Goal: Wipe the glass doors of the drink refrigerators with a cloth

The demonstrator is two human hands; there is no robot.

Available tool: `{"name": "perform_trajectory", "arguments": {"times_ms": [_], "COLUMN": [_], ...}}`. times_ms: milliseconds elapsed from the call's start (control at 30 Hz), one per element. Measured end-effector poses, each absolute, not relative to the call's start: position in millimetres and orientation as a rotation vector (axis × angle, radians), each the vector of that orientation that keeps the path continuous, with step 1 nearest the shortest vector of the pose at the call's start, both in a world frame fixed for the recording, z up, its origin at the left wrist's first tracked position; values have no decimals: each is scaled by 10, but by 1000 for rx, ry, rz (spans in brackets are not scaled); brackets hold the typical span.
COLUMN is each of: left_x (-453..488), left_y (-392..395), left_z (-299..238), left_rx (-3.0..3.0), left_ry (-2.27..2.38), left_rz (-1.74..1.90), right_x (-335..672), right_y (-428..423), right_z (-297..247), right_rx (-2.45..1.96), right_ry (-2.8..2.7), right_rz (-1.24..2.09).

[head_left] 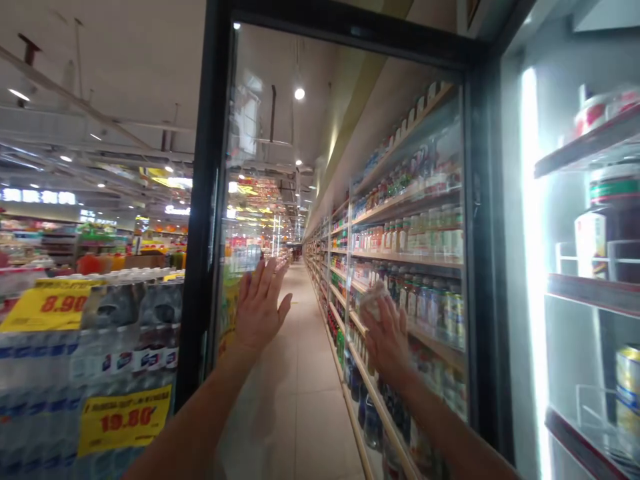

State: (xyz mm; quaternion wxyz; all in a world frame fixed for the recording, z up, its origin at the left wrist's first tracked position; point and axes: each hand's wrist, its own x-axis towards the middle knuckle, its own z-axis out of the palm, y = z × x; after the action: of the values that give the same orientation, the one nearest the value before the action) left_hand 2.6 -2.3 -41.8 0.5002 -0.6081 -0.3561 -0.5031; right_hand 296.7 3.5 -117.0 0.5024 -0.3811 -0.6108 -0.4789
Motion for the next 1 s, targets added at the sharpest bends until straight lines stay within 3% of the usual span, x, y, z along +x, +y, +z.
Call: {"name": "perform_trajectory", "arguments": {"times_ms": [67, 267, 467, 633, 867, 1000], "left_x": [21, 25, 13, 20, 24, 29], "left_y": [-14, -26, -27, -23, -15, 10], "left_z": [-419, -421, -427, -426, -421, -421], "left_rx": [-1467, -1453, -1449, -1430, -1441, -1444], "left_ry": [-858, -845, -841, -828, -851, -859], "left_rz": [-1216, -1210, -1219, -1206, -1205, -1202], "right_x": [3010, 3315, 3194, 3422, 3000, 3029], "right_y": [28, 66, 76, 105, -6, 31], "right_z": [-1153, -1042, -1179, -1187, -1493, -1326], "right_rx": [-893, -1132, -957, -1141, -905, -1063], "right_ry": [-1540, -1065, -1520, -1036, -1621, -1223], "right_rz": [-1190, -1030, -1224, -1047, -1208, -1108]}}
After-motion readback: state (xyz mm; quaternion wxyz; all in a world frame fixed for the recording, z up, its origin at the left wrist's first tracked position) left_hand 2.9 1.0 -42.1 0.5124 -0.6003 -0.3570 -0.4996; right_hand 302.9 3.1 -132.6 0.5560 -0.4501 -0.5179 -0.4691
